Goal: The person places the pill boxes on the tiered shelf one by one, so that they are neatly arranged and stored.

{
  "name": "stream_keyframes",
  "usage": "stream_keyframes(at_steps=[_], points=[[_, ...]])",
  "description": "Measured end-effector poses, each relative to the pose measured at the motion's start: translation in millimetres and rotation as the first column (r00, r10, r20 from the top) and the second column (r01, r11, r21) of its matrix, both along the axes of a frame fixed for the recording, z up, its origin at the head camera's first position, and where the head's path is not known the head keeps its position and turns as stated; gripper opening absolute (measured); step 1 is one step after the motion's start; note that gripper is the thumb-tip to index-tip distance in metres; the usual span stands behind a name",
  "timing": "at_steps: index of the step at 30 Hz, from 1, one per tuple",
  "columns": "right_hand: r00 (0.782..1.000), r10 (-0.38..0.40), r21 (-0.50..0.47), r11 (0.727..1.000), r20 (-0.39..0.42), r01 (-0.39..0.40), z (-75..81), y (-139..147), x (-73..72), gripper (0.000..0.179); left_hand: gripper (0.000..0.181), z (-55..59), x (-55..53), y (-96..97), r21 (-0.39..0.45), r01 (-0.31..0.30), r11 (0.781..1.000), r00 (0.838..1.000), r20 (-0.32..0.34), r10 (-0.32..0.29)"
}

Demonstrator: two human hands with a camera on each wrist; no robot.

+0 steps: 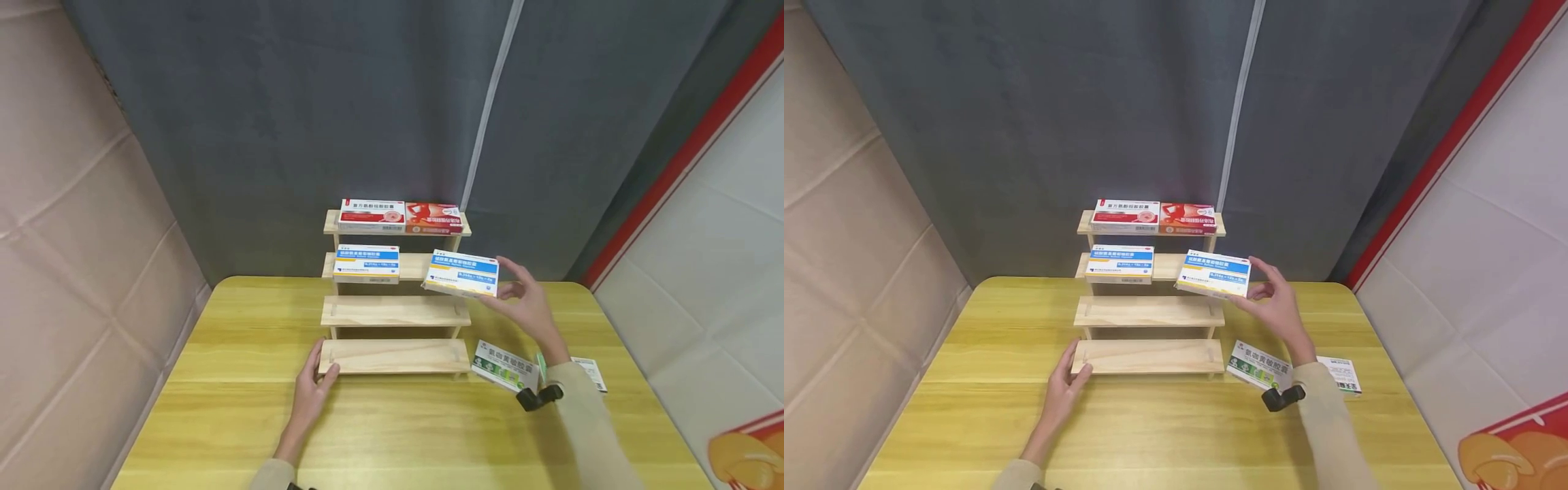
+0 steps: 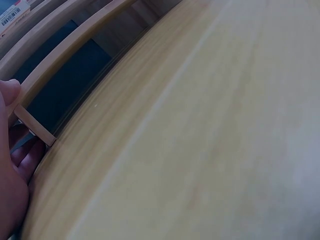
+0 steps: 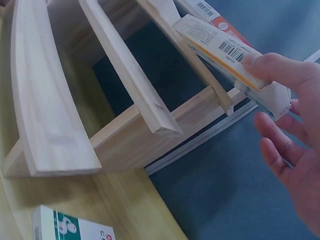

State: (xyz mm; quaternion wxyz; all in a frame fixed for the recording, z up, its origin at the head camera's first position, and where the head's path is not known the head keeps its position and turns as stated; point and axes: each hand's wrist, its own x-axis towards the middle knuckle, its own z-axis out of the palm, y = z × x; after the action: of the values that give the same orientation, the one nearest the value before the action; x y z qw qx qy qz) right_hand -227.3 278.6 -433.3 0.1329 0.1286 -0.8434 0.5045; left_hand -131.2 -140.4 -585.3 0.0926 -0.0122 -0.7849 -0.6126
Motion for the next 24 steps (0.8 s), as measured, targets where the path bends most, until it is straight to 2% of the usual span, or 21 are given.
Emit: stream_keyframes(at_steps=[7, 13, 18, 24], points=[[0.993, 0.026, -0.121, 0.993, 0.112, -0.013, -5.7, 0, -12.0, 0.082, 0.067, 0.6, 0.5, 0.5, 0.013, 0.001, 1.0, 1.0, 0.005, -0.001], [0.984, 0.08, -0.215, 0.976, 0.156, -0.045, -7.3, -6, -25.3, 0.078, 0.066, 1.1, 1.5, 0.4, 0.022, -0.002, 1.0, 1.0, -0.004, 0.002], [0.977, 0.095, -0.204, 0.977, 0.191, -0.055, -7.5, -12, -32.4, 0.077, 0.067, 1.0, 2.6, 0.5, 0.019, -0.003, 1.0, 1.0, 0.003, 0.003], [0.978, 0.119, -0.221, 0.972, 0.169, -0.08, -10.3, -18, -38.6, 0.077, 0.067, 0.8, 2.2, 0.4, 0.007, -0.007, 1.0, 1.0, 0.0, 0.007]])
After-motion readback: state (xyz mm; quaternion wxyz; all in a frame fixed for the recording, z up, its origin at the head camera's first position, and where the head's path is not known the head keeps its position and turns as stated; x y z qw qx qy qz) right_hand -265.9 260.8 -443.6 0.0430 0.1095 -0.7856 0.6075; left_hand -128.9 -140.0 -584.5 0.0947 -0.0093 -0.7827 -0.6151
